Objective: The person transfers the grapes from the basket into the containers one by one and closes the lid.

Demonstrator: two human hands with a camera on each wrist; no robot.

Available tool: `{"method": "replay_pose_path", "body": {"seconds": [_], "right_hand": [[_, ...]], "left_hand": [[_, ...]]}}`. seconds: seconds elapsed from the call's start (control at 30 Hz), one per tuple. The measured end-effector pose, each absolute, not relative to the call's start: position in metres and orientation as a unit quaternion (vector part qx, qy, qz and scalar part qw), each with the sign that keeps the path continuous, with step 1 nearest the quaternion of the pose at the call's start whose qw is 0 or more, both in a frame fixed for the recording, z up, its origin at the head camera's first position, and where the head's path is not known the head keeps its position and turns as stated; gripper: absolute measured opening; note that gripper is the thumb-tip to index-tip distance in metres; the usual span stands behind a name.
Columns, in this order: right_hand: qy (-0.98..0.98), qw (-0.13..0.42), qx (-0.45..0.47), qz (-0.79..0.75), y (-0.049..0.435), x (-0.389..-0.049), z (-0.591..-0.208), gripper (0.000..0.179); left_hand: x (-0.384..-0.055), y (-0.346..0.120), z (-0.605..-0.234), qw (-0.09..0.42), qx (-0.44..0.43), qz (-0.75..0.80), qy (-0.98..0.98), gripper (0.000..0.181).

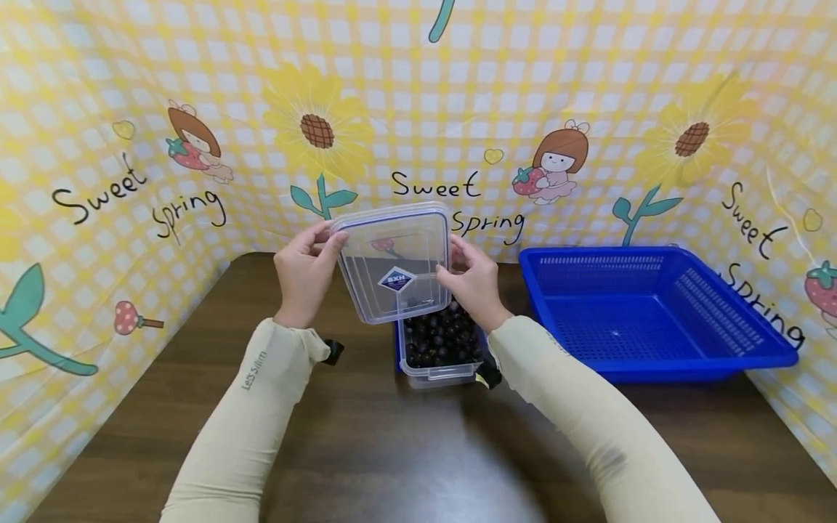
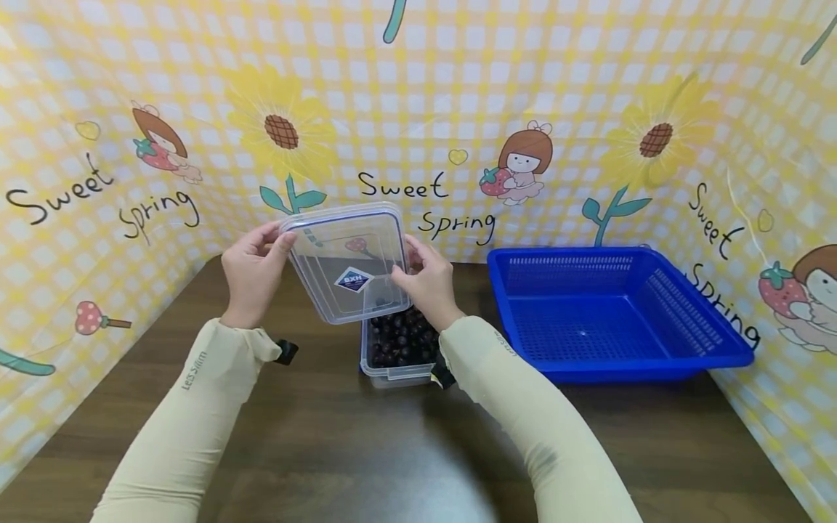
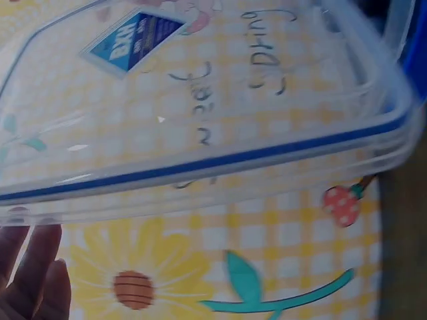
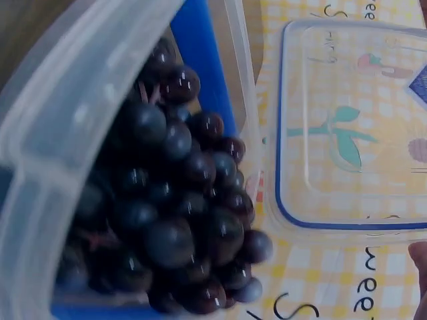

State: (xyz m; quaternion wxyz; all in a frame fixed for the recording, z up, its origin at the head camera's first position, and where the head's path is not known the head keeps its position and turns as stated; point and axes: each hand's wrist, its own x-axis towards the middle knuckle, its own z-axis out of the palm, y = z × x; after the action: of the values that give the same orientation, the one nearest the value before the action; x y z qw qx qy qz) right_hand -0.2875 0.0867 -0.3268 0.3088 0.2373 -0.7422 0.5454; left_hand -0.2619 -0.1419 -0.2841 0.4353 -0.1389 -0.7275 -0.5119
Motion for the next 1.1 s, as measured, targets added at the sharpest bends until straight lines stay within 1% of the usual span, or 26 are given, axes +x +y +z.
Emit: {"method": "replay_pose_path", "body": {"seconds": [0.1,0.27,0.33,0.4,0.47,0.57,0.67,0.73,0.83,0.93,1.0,1.1], "right_hand": [[-0.750,0.311,0.218,0.541,0.090,-0.290,-0.321,0.047],[-0.769,0.264,0.173,0.557,0.097,-0.291,-0.306,0.053],[-0.785,0.249,0.176,0.539,0.099,-0.291,-0.300,0.054],[-0.803,0.245,0.184,0.511,0.102,-0.291,-0.296,0.054],[-0.820,0.240,0.187,0.485,0.106,-0.291,-0.292,0.053],[-0.841,0.218,0.171,0.465,0.112,-0.294,-0.289,0.049],[-0.858,0.172,0.142,0.462,0.119,-0.298,-0.289,0.043],[-0.868,0.133,0.116,0.464,0.122,-0.300,-0.289,0.040],[-0.869,0.068,0.074,0.484,0.126,-0.304,-0.290,0.039],[-0.868,0.019,0.031,0.495,0.129,-0.306,-0.291,0.038],[-0.870,0.001,0.007,0.492,0.131,-0.308,-0.292,0.038],[-0.875,-0.014,-0.016,0.484,0.133,-0.309,-0.294,0.038]], "left_hand": [[-0.266,-0.138,-0.297,0.413,-0.128,-0.536,-0.725,0.026],[-0.268,-0.132,-0.312,0.373,-0.117,-0.563,-0.728,0.032],[-0.268,-0.131,-0.314,0.360,-0.102,-0.576,-0.727,0.034],[-0.267,-0.130,-0.315,0.336,-0.079,-0.595,-0.726,0.035],[-0.265,-0.128,-0.315,0.294,-0.056,-0.620,-0.726,0.036],[-0.264,-0.127,-0.312,0.186,-0.018,-0.668,-0.720,0.044],[-0.265,-0.126,-0.308,0.075,0.018,-0.684,-0.726,0.051],[-0.267,-0.126,-0.306,0.021,0.034,-0.677,-0.735,0.053],[-0.272,-0.125,-0.304,-0.042,0.048,-0.665,-0.744,0.053],[-0.277,-0.123,-0.305,-0.096,0.047,-0.658,-0.746,0.053],[-0.281,-0.122,-0.306,-0.125,0.042,-0.652,-0.747,0.052],[-0.284,-0.119,-0.309,-0.152,0.037,-0.645,-0.748,0.053]]}}
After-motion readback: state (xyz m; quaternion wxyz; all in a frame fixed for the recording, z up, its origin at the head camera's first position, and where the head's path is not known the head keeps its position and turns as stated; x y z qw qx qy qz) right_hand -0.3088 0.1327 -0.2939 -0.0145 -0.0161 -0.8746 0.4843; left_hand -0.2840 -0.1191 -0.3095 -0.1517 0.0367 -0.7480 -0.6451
